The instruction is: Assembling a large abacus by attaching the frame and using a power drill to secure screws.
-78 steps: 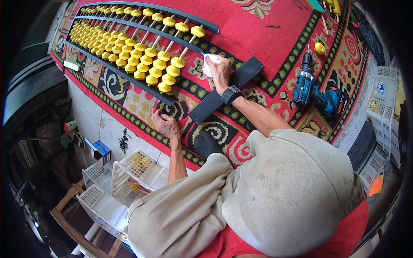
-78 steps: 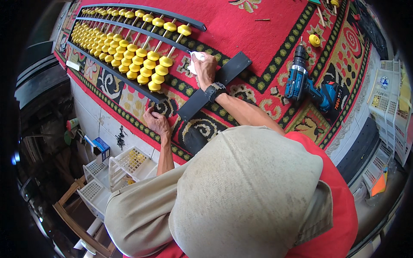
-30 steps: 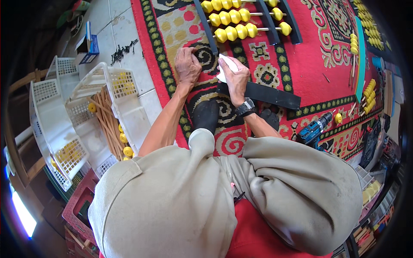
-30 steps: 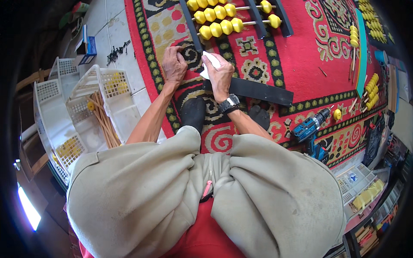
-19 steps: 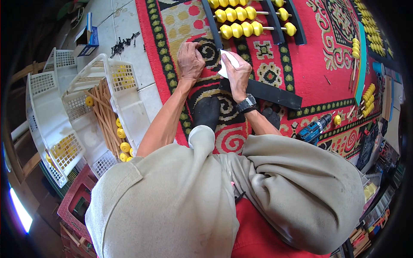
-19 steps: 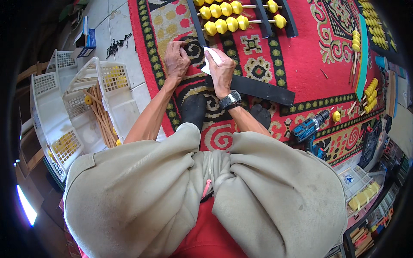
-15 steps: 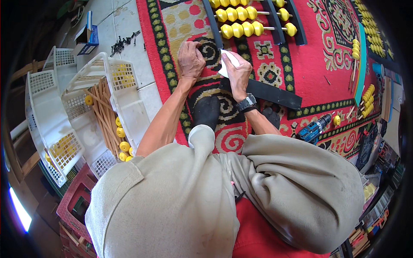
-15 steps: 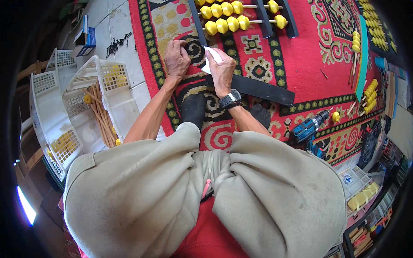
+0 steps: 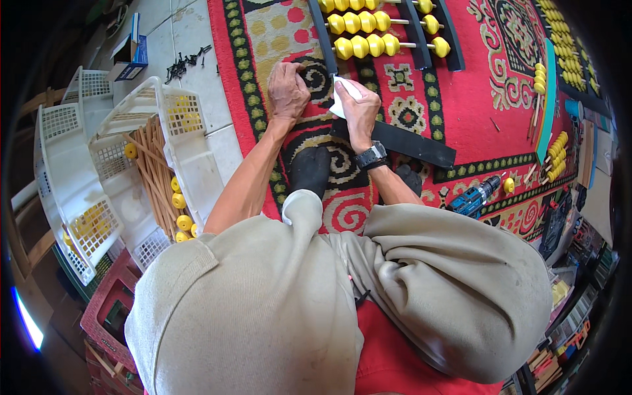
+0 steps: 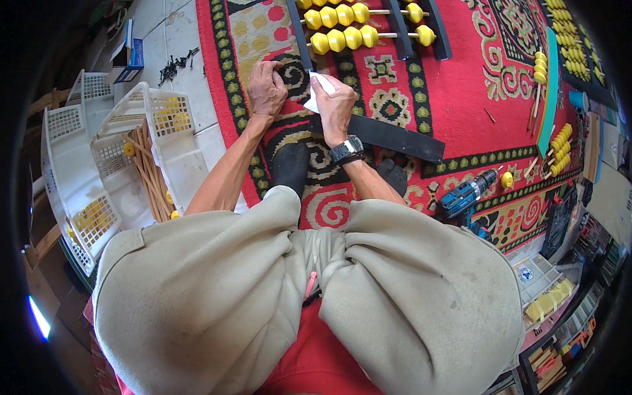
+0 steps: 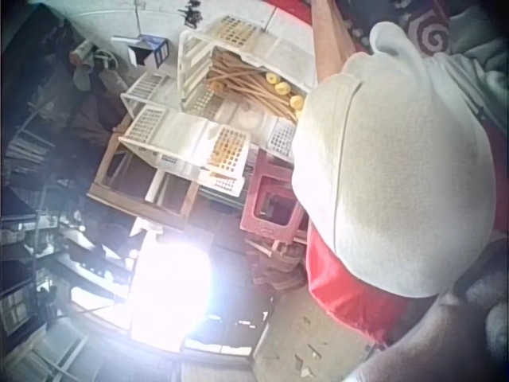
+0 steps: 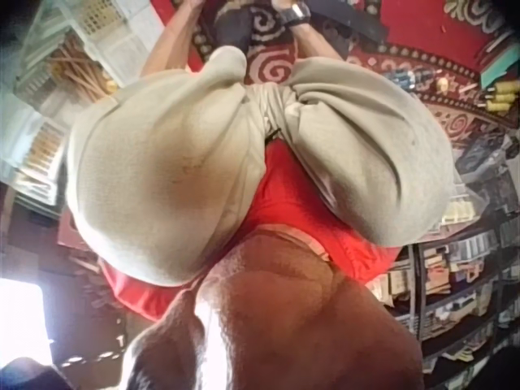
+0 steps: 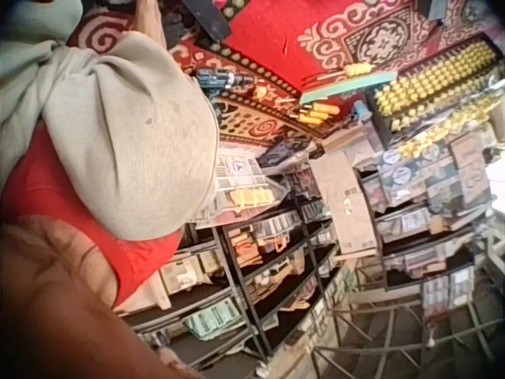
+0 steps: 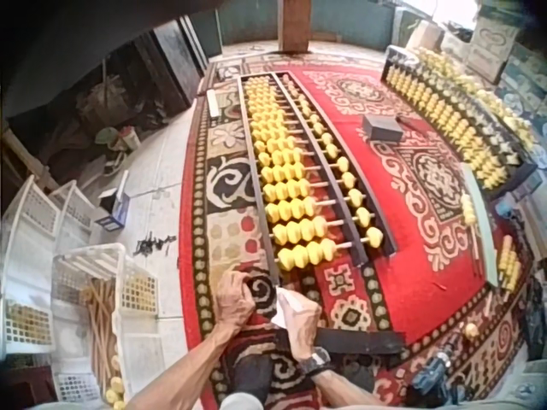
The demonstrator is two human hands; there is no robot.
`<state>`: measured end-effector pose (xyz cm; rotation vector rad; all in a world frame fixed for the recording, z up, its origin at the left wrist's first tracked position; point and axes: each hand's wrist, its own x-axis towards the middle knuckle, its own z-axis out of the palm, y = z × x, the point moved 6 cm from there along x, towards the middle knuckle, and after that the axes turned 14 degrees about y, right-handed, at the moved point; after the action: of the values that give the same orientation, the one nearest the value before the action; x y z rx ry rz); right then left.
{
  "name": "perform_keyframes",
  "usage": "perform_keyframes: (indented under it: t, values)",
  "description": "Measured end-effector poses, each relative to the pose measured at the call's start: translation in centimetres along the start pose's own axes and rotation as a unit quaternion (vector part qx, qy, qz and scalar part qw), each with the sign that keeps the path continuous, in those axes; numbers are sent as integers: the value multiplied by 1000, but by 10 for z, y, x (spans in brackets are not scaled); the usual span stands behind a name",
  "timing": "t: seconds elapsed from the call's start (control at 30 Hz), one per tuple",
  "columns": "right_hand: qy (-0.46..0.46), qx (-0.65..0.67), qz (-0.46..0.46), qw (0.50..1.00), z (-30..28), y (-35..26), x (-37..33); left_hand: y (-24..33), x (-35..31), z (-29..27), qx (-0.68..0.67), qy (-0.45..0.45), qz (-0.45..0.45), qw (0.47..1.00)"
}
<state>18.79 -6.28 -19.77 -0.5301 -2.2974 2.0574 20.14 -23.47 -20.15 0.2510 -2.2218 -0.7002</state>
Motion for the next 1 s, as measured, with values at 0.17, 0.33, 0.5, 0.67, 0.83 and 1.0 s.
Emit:
perform_keyframes:
  t: [0.17,0.33,0.5,0.67,0.83,1.0]
  values:
    - [27,-25,-56,998,0,1,5,1,0,3,-6,0,5,1000]
    - [8,-34,-53,998,4,-3,5,-3,-1,0,-1,1,2,1000]
    - [5,-24,-17,1000,4,-4,5,-1,-1,2,-5,5,7,1000]
    - [10,-43,-21,999,6,-3,6,-1,-1,1,-4,4,9,1000]
    - [22,-74,-53,996,8,1,11,-1,1,1,-3,1,9,1000]
    - [-2,42,66,997,-8,1,5,0,3,0,-17,-5,21,1000]
